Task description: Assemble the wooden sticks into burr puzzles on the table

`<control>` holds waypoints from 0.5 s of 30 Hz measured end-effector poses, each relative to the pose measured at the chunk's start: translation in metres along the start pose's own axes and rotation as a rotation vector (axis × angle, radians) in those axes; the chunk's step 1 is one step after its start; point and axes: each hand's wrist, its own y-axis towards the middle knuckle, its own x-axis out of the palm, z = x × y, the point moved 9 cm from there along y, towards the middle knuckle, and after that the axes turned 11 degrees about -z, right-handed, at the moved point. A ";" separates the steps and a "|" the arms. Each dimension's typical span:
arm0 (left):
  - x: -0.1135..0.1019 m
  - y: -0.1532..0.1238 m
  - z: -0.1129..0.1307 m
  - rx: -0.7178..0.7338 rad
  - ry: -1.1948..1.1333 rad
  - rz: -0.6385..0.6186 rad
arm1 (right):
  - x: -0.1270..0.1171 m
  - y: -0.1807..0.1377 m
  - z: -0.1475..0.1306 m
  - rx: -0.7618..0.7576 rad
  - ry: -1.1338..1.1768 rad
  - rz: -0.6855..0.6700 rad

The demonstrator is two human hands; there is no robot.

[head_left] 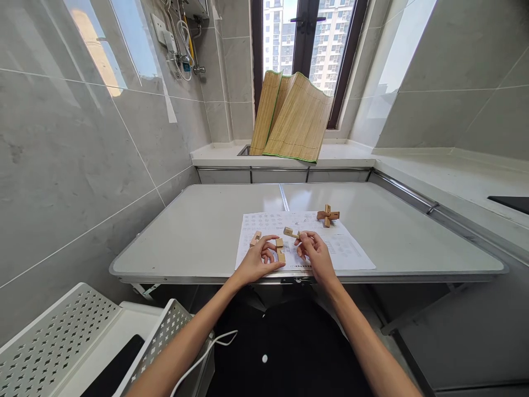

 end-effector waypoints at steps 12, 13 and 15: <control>0.001 0.000 0.000 0.020 0.039 0.017 | -0.004 0.002 0.008 0.023 -0.018 0.037; 0.001 0.000 0.001 0.019 0.043 0.018 | -0.004 0.002 0.008 0.023 -0.018 0.038; 0.001 0.000 0.001 0.017 0.056 0.019 | -0.004 0.002 0.008 0.023 -0.020 0.038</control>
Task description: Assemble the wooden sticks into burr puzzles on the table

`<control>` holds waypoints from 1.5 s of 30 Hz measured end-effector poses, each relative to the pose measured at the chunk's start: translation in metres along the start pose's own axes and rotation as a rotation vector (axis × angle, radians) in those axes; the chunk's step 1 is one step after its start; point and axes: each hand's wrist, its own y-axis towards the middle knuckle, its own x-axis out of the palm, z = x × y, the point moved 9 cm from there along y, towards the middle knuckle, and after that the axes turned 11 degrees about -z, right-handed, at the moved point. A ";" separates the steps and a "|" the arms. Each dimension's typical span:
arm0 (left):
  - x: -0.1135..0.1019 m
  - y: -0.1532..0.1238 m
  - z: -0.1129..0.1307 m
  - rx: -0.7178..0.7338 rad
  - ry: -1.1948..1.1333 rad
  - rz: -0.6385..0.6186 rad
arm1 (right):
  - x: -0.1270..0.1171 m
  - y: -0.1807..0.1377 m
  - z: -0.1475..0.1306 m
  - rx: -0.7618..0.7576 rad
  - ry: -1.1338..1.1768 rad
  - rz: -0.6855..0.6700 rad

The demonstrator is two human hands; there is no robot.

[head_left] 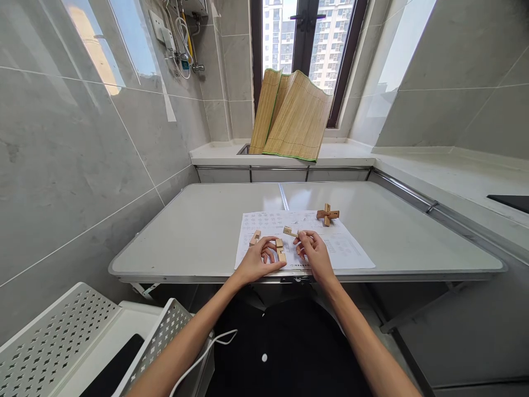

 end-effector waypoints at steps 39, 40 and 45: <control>-0.056 0.000 -0.019 -0.184 0.120 0.197 | 0.006 0.000 -0.002 0.027 -0.051 -0.049; -0.047 0.002 -0.020 -0.190 -0.044 0.136 | 0.006 0.000 -0.002 0.026 -0.051 -0.047; -0.014 0.004 -0.009 -0.156 -0.610 -0.012 | 0.005 0.000 -0.001 0.021 -0.058 -0.050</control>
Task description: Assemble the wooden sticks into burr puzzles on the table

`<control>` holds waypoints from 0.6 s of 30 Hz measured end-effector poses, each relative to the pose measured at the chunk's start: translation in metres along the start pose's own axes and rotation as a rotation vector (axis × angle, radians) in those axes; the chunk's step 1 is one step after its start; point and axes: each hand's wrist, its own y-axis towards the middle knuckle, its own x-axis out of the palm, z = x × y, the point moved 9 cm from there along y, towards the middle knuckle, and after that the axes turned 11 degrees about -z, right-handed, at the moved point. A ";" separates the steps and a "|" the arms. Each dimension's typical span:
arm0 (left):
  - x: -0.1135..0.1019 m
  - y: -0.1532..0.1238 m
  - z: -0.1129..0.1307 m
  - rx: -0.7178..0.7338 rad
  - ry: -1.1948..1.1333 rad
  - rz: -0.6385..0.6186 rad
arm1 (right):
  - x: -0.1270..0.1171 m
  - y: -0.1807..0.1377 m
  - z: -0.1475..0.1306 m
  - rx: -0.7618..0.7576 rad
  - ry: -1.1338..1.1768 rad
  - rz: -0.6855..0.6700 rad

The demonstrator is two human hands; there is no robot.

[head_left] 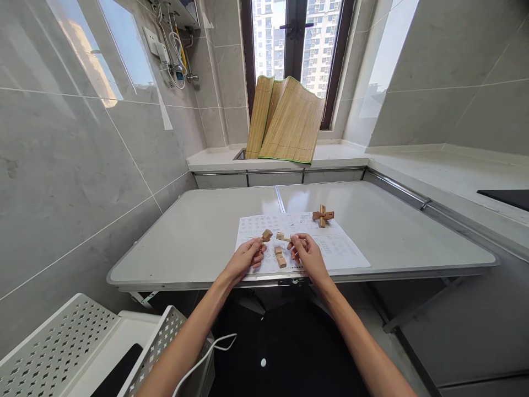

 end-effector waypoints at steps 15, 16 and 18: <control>0.012 0.010 -0.011 0.078 0.033 0.121 | 0.004 -0.004 -0.008 -0.060 0.017 -0.082; 0.018 0.012 -0.011 0.081 0.023 0.089 | 0.005 -0.005 -0.008 -0.063 0.016 -0.085; 0.030 0.016 -0.012 0.092 0.019 0.019 | 0.004 -0.005 -0.008 -0.063 0.009 -0.084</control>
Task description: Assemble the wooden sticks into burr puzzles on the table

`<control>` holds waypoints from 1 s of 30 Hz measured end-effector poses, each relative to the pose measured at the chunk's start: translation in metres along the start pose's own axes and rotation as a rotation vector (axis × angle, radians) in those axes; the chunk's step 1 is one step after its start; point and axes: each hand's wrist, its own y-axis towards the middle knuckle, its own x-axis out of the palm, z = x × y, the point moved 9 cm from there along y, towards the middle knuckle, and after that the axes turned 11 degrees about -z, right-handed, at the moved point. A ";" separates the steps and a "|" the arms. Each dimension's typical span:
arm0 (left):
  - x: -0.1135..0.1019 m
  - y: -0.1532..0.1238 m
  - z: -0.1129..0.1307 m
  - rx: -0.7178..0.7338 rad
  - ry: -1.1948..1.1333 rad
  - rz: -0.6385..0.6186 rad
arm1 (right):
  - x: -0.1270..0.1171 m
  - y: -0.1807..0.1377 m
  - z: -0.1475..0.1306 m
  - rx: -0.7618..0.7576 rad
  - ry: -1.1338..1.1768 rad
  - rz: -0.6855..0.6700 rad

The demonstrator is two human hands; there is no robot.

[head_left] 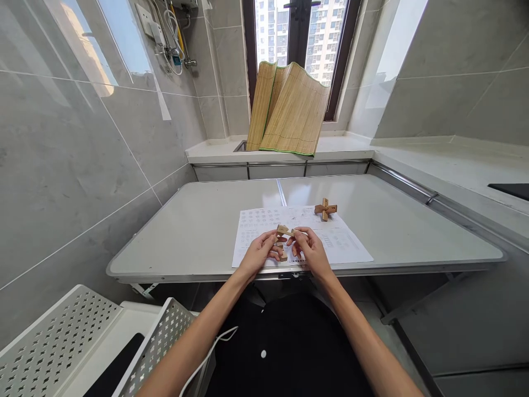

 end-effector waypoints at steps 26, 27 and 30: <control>0.002 -0.005 0.021 0.096 0.342 -0.037 | 0.008 0.001 -0.002 0.022 -0.101 -0.078; 0.003 -0.005 0.021 0.099 0.336 -0.047 | 0.009 0.001 -0.002 0.024 -0.095 -0.083; 0.003 -0.005 0.020 0.117 0.336 -0.069 | 0.010 0.000 -0.003 0.025 -0.067 -0.094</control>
